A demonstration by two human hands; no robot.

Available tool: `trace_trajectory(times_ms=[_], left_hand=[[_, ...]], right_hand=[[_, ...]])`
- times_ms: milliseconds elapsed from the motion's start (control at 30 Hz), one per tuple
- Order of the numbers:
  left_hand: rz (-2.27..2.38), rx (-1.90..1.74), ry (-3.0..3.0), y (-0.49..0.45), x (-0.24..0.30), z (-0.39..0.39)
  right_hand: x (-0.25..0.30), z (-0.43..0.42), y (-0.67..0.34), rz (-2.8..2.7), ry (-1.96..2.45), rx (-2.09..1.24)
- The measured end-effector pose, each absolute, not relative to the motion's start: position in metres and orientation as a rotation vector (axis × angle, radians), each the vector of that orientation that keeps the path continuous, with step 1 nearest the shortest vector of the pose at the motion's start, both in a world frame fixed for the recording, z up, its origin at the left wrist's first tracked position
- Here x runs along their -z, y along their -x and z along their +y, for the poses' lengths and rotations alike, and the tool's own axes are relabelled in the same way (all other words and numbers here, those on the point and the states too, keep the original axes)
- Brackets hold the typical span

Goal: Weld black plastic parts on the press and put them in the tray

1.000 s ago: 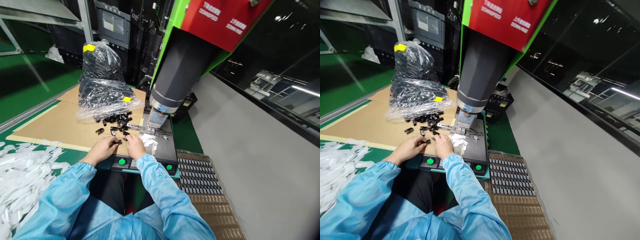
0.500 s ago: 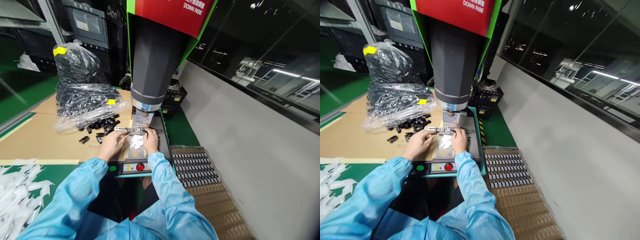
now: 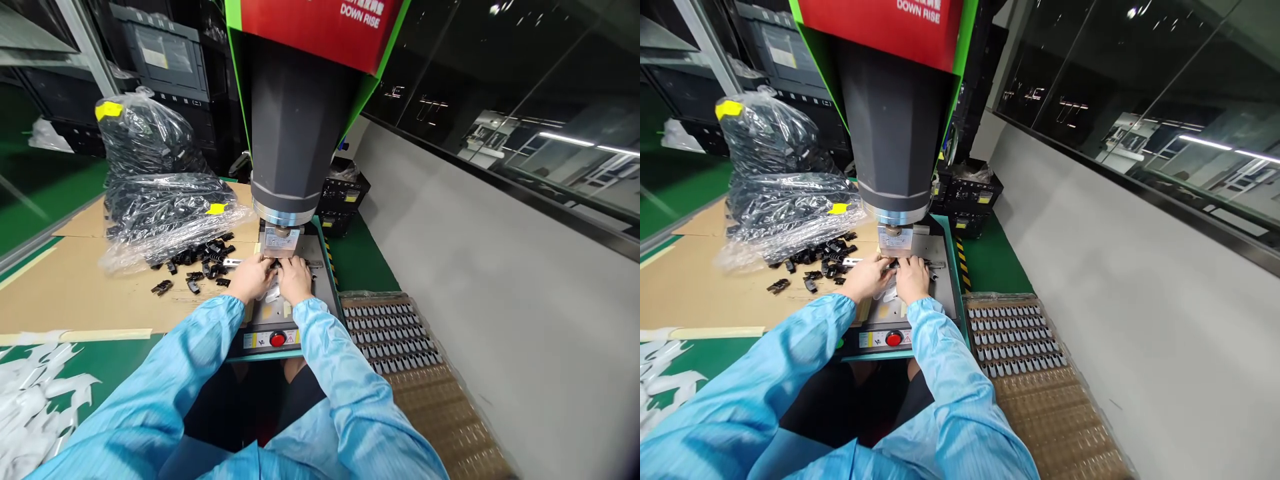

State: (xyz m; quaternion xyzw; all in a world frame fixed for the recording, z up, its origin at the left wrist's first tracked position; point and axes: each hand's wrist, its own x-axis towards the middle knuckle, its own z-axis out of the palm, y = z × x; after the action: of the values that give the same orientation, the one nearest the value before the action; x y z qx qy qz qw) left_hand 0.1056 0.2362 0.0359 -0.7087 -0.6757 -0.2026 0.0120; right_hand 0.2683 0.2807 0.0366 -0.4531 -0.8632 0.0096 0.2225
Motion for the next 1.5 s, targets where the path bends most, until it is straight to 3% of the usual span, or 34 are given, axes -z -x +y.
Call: trace_trajectory(times_ms=[233,467,767,1000,1200,1500], left_hand=[[-2.141,0.847,2.263,-0.079,-0.037,0.151],[-2.147,0.560,2.367,-0.051,0.008,0.052],[-2.216,0.499,2.317,-0.055,-0.001,0.057],[-2.272,0.742,2.273,-0.062,-0.005,0.074],[-2.236,0.712,2.301,-0.077,-0.007,0.083],[-2.228,0.712,2.311,-0.083,-0.003,0.092]], right_hand=[[-0.035,0.245,-0.354,-2.257,1.039,-0.275],[-0.006,0.199,-0.460,-2.478,1.129,-0.235],[-0.002,0.197,-0.462,-2.507,1.200,-0.083],[-0.016,0.188,-0.396,-2.499,0.999,-0.306],[-0.015,0.207,-0.342,-2.558,0.952,-0.362],[-0.007,0.219,-0.340,-2.459,0.908,-0.429]])
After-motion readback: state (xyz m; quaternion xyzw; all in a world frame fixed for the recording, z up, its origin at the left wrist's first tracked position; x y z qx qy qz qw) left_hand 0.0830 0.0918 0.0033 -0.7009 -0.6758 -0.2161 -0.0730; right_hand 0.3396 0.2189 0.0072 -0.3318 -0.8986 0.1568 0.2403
